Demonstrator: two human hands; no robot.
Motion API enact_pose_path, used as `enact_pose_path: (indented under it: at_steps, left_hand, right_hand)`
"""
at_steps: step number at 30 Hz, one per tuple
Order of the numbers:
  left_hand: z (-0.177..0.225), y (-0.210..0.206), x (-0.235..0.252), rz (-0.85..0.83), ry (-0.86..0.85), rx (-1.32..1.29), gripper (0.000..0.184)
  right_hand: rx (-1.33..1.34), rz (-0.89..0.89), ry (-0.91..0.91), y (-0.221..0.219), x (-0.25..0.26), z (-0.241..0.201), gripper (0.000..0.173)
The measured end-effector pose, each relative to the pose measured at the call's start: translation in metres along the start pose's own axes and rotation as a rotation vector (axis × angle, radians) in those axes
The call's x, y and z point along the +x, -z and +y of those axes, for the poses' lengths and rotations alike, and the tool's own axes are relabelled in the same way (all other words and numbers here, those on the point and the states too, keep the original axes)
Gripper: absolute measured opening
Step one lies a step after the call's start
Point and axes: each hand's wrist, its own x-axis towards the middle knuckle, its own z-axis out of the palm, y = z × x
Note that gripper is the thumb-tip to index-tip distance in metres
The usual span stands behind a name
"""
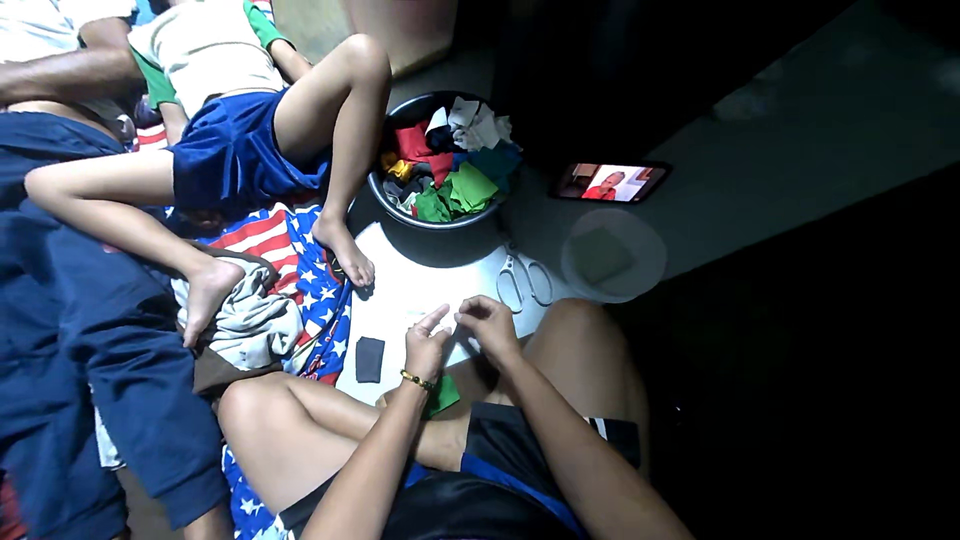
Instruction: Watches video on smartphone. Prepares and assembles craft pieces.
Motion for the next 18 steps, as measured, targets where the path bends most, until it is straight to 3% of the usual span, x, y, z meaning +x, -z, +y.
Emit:
enact_pose_path:
  at_steps: [5,9,15,18]
  left_hand:
    - [0.01,-0.004,-0.012,0.057,-0.098,-0.022,0.035]
    - [0.018,-0.009,-0.025,0.194,-0.221,-0.09,0.041]
    - [0.029,-0.013,-0.047,0.265,-0.31,-0.184,0.039]
    - [0.033,-0.011,-0.061,0.256,-0.341,-0.203,0.05]
  right_hand:
    - [-0.006,0.0,0.189,0.003,-0.005,-0.007,0.02]
    - [0.06,-0.036,0.334,0.006,-0.011,-0.017,0.029]
    - [0.136,-0.092,0.401,0.01,-0.021,-0.033,0.039]
    - [0.171,-0.136,0.432,0.014,-0.031,-0.037,0.04]
